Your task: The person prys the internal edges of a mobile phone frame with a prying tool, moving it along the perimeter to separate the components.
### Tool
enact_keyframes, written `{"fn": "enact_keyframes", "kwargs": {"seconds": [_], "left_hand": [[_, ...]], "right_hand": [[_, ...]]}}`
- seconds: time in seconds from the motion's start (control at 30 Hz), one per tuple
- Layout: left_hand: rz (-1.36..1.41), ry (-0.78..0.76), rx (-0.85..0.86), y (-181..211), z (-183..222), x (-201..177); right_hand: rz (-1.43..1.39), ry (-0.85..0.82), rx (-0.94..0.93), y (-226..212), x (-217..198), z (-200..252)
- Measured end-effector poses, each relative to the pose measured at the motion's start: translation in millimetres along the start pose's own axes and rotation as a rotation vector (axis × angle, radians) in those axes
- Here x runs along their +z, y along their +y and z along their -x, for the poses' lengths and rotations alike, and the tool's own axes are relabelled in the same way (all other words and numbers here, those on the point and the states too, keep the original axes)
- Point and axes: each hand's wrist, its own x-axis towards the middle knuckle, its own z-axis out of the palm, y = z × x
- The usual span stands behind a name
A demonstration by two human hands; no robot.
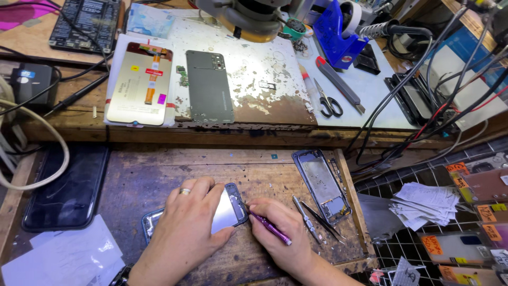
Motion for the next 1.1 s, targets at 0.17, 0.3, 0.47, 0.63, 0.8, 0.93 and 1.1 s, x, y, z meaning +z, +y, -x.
{"fn": "enact_keyframes", "kwargs": {"seconds": [0.17,0.3,0.47,0.63,0.8,0.93,1.1], "left_hand": [[0.012,0.004,0.015,0.5,-0.2,-0.9],[0.001,-0.006,0.005,0.3,-0.2,-0.5],[-0.004,0.035,0.017,2.2,0.6,-0.1],[-0.012,0.036,0.010,2.0,1.4,0.5],[0.002,0.007,-0.016,3.0,0.8,1.1],[0.003,0.014,0.000,4.1,-0.4,-0.2],[-0.004,-0.003,-0.014,3.4,-0.2,-0.5]], "right_hand": [[0.008,-0.016,0.057,0.9,1.3,-3.7],[0.013,0.008,0.012,6.7,4.7,-8.5],[-0.166,0.072,0.286,9.5,4.6,-11.4],[-0.217,0.043,0.294,5.1,-3.8,-4.3],[-0.242,0.000,0.456,4.5,-0.9,0.3],[-0.052,-0.009,0.232,6.1,2.1,-6.3],[-0.039,-0.006,0.154,6.7,3.4,-10.0]]}}
